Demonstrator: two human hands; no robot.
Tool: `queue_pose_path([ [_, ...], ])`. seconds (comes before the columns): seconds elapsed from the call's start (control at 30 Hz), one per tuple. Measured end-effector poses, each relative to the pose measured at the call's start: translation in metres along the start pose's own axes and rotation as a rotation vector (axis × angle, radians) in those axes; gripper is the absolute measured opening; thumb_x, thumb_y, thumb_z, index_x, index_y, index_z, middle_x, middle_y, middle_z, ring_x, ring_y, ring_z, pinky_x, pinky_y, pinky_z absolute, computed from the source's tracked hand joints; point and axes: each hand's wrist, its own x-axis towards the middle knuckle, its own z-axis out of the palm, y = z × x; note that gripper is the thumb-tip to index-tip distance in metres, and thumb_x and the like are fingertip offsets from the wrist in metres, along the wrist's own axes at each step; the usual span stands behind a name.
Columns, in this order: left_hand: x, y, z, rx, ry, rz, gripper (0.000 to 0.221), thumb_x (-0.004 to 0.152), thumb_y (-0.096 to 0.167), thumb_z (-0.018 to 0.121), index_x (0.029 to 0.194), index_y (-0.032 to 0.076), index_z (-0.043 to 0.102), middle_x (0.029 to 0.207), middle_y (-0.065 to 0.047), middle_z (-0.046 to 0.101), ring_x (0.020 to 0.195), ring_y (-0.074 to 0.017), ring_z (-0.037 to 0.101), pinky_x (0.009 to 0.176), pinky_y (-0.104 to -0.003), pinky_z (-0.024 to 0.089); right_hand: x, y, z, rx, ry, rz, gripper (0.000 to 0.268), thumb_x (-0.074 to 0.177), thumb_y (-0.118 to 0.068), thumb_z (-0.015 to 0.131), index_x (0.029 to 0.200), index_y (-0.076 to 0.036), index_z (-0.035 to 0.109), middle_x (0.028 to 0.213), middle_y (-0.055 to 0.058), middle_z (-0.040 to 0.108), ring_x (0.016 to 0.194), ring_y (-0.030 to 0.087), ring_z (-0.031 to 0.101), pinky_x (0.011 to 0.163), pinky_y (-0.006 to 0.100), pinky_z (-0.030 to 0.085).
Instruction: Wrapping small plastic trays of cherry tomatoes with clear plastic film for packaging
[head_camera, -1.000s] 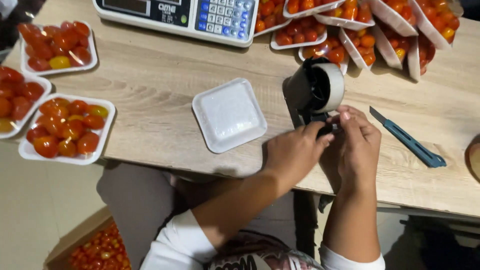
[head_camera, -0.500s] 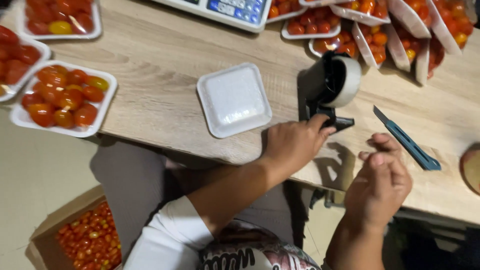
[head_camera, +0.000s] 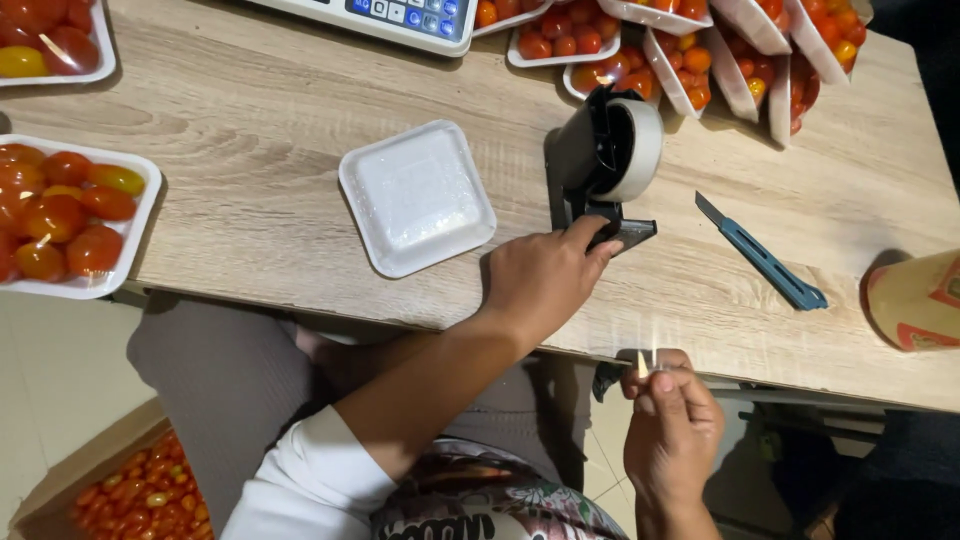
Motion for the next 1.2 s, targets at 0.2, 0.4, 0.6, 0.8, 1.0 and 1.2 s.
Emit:
queue_pose_path([
  [0.2,0.002,0.007,-0.034,-0.436,-0.064,-0.098,0.022,0.098,0.042,0.055,0.107,0.023,0.053,0.069,0.006,0.058,0.057,-0.0231,0.063,0.050,-0.045,0.042,-0.003,0.017,-0.008,-0.126,0.005,0.018,0.019,0.099,-0.015,0.067,0.086,-0.001,0.070,0.074,0.002,0.046,0.074,0.015,0.051,0.060,0.026,0.044],
  [0.4,0.013,0.024,-0.055,-0.705,-0.420,-0.448,0.046,0.087,0.063,0.055,0.068,0.023,0.066,0.053,0.009,0.048,0.057,-0.0068,0.047,0.058,-0.030,0.037,-0.001,0.008,0.003,-0.483,-0.085,-0.065,0.015,0.099,-0.009,0.065,0.091,0.000,0.074,0.086,0.009,0.064,0.079,0.016,0.060,0.065,0.025,0.049],
  [0.6,0.012,0.022,-0.050,-0.798,-0.387,-0.487,0.038,0.085,0.055,0.064,0.089,0.022,0.083,0.057,0.010,0.059,0.059,-0.0034,0.052,0.058,-0.025,0.040,0.001,0.005,0.010,-0.597,-0.128,-0.177,0.014,0.098,-0.004,0.065,0.087,0.000,0.071,0.088,0.012,0.070,0.085,0.019,0.067,0.079,0.028,0.054],
  [0.8,0.013,0.024,-0.057,-0.692,-0.428,-0.498,0.037,0.088,0.057,0.057,0.089,0.030,0.081,0.051,0.010,0.050,0.056,-0.0077,0.050,0.066,-0.027,0.044,0.002,0.003,0.007,-0.622,-0.111,-0.150,0.016,0.100,-0.004,0.064,0.087,0.000,0.071,0.084,0.011,0.069,0.081,0.018,0.065,0.071,0.027,0.054],
  [1.0,0.008,0.020,-0.046,-0.696,-0.361,-0.437,0.035,0.094,0.051,0.056,0.072,0.026,0.068,0.049,0.009,0.047,0.053,-0.0095,0.050,0.061,-0.031,0.041,0.002,0.007,0.000,-0.596,-0.103,-0.099,0.016,0.102,-0.007,0.064,0.091,0.002,0.071,0.089,0.012,0.070,0.078,0.016,0.062,0.068,0.027,0.051],
  [1.2,-0.004,0.014,-0.007,-0.509,-0.220,-0.263,0.028,0.093,0.037,0.055,0.093,0.021,0.077,0.084,-0.005,0.078,0.078,-0.0348,0.071,0.060,-0.049,0.048,0.001,0.014,-0.009,-0.620,-0.088,-0.068,0.014,0.104,-0.007,0.065,0.096,0.002,0.072,0.083,0.007,0.067,0.078,0.012,0.061,0.074,0.024,0.051],
])
